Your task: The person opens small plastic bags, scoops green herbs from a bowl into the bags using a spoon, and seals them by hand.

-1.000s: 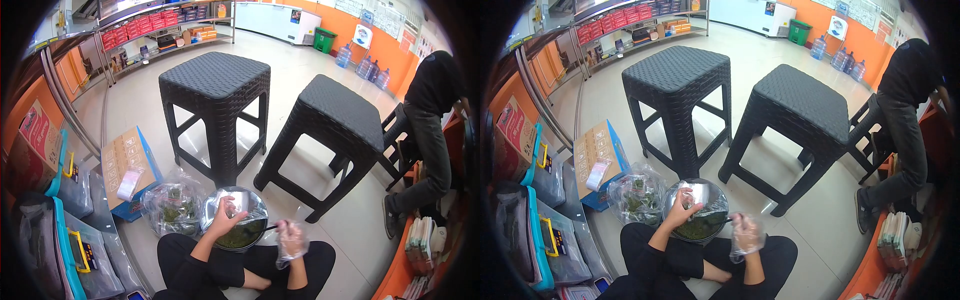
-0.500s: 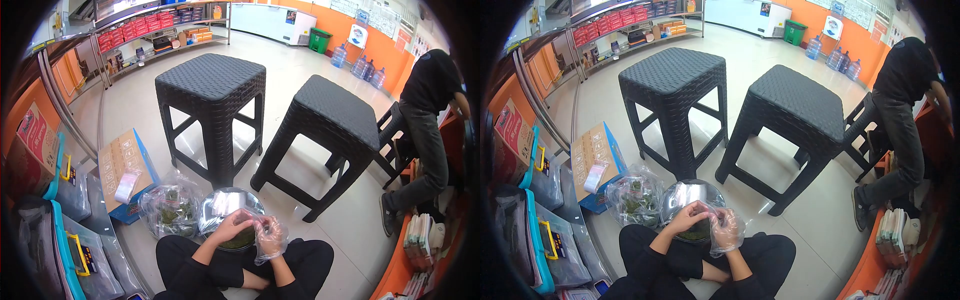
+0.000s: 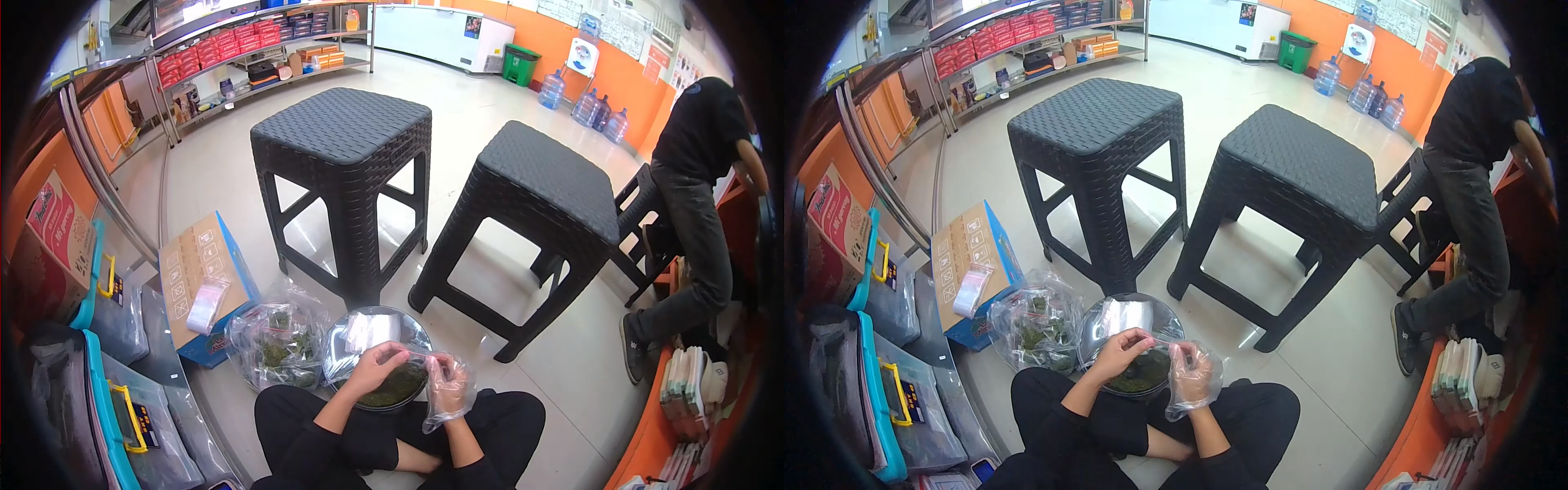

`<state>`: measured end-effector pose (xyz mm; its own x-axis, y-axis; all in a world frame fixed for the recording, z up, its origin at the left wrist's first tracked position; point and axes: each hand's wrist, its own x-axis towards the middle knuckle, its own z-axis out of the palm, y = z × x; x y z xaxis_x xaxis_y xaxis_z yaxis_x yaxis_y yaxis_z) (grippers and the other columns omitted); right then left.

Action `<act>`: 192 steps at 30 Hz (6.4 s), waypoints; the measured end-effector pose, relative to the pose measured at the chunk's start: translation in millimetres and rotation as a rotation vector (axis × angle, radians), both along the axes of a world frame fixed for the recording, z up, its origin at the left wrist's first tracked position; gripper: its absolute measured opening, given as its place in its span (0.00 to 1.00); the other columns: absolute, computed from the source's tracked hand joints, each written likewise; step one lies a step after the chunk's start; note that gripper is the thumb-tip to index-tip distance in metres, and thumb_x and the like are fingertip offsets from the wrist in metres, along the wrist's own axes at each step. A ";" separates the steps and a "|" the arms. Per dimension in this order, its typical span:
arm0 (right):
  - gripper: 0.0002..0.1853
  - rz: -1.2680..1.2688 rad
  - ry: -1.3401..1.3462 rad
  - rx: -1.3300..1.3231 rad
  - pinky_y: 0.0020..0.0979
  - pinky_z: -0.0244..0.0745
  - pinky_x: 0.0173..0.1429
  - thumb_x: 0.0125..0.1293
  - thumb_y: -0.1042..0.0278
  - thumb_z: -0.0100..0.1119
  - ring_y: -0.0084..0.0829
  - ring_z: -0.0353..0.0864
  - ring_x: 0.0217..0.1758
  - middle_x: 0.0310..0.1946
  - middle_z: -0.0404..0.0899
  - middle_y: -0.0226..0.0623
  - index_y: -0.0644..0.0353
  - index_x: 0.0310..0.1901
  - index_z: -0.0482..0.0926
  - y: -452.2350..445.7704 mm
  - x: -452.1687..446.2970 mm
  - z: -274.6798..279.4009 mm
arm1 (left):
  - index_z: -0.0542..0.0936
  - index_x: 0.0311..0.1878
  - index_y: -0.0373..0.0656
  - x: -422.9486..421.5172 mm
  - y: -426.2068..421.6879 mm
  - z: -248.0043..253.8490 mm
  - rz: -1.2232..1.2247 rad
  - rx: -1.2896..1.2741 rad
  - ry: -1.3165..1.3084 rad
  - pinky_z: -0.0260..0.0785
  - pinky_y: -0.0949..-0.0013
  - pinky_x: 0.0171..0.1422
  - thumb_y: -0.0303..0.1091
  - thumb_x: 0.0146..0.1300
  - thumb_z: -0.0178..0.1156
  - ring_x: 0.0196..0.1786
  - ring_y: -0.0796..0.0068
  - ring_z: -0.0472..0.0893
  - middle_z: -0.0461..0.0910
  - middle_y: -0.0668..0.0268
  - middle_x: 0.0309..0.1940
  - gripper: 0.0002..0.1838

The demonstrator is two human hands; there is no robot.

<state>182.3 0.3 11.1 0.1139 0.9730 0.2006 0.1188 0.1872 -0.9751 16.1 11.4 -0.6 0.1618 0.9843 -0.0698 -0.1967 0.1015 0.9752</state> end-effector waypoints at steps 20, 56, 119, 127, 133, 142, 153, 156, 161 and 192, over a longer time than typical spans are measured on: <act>0.02 0.160 0.007 0.005 0.27 0.74 0.40 0.62 0.76 0.63 0.23 0.79 0.33 0.30 0.80 0.33 0.63 0.35 0.81 -8.1 -7.3 -1.9 | 0.81 0.41 0.39 0.7 -2.7 5.3 -0.064 0.152 0.204 0.66 0.74 0.54 0.34 0.64 0.62 0.44 0.82 0.75 0.79 0.72 0.36 0.08; 0.09 0.218 0.058 -0.053 0.21 0.72 0.42 0.68 0.74 0.56 0.18 0.77 0.35 0.32 0.79 0.29 0.64 0.47 0.81 0.5 2.3 -6.3 | 0.77 0.52 0.38 -107.3 -0.9 53.0 0.826 0.344 0.928 0.69 0.62 0.56 0.27 0.60 0.59 0.50 0.60 0.78 0.79 0.56 0.44 0.16; 0.09 0.087 0.006 0.088 0.22 0.66 0.30 0.63 0.73 0.64 0.16 0.70 0.26 0.25 0.74 0.26 0.60 0.44 0.78 -1.1 -0.1 -18.5 | 0.84 0.39 0.40 -1.4 -16.7 20.9 0.129 0.288 0.557 0.71 0.70 0.43 0.33 0.60 0.64 0.40 0.70 0.81 0.83 0.63 0.36 0.08; 0.13 0.193 0.048 -0.056 0.21 0.67 0.31 0.61 0.69 0.68 0.15 0.71 0.26 0.25 0.73 0.24 0.61 0.45 0.78 -11.9 -10.0 -16.7 | 0.85 0.34 0.39 3.9 -18.4 27.8 0.314 0.444 0.649 0.70 0.73 0.42 0.29 0.55 0.67 0.38 0.72 0.81 0.83 0.64 0.32 0.04; 0.09 0.162 -0.089 0.058 0.25 0.75 0.39 0.66 0.67 0.62 0.22 0.80 0.33 0.36 0.84 0.33 0.62 0.44 0.83 -10.6 -7.3 -7.9 | 0.84 0.36 0.40 20.4 -25.6 11.0 0.241 0.295 0.537 0.69 0.74 0.36 0.28 0.55 0.67 0.36 0.74 0.80 0.82 0.66 0.34 0.05; 0.08 0.149 -0.050 0.089 0.29 0.76 0.43 0.65 0.70 0.59 0.30 0.84 0.38 0.36 0.84 0.40 0.61 0.43 0.84 -3.0 -3.4 -32.3 | 0.83 0.42 0.37 13.0 -18.9 -3.9 0.085 0.133 0.192 0.73 0.76 0.47 0.29 0.62 0.64 0.41 0.80 0.81 0.84 0.67 0.38 0.08; 0.07 0.239 -0.383 -0.072 0.36 0.68 0.30 0.63 0.68 0.58 0.33 0.73 0.22 0.21 0.76 0.39 0.59 0.28 0.78 -6.7 5.9 -12.2 | 0.77 0.38 0.38 10.5 -19.7 -3.9 -0.109 0.129 0.375 0.63 0.78 0.37 0.36 0.70 0.56 0.32 0.87 0.70 0.74 0.74 0.30 0.10; 0.08 0.296 -0.149 -0.125 0.37 0.67 0.30 0.63 0.65 0.58 0.34 0.71 0.22 0.20 0.74 0.42 0.59 0.28 0.77 -9.4 3.2 -20.2 | 0.74 0.35 0.39 4.8 -17.3 -14.2 -0.212 0.139 0.277 0.57 0.78 0.33 0.38 0.71 0.54 0.30 0.88 0.64 0.67 0.77 0.26 0.12; 0.11 0.212 -0.463 0.026 0.42 0.68 0.32 0.62 0.61 0.57 0.43 0.76 0.25 0.23 0.76 0.45 0.59 0.28 0.77 -4.1 5.5 -27.5 | 0.73 0.33 0.39 8.2 -16.3 -4.1 -0.177 0.213 0.357 0.56 0.77 0.32 0.37 0.71 0.52 0.29 0.87 0.63 0.65 0.76 0.24 0.13; 0.04 0.294 -0.301 0.374 0.33 0.75 0.37 0.61 0.69 0.64 0.34 0.80 0.29 0.29 0.80 0.37 0.57 0.37 0.82 -10.6 6.9 20.5 | 0.78 0.41 0.44 6.6 -13.1 17.2 0.046 0.609 0.832 0.64 0.58 0.60 0.34 0.42 0.68 0.48 0.55 0.78 0.80 0.61 0.39 0.20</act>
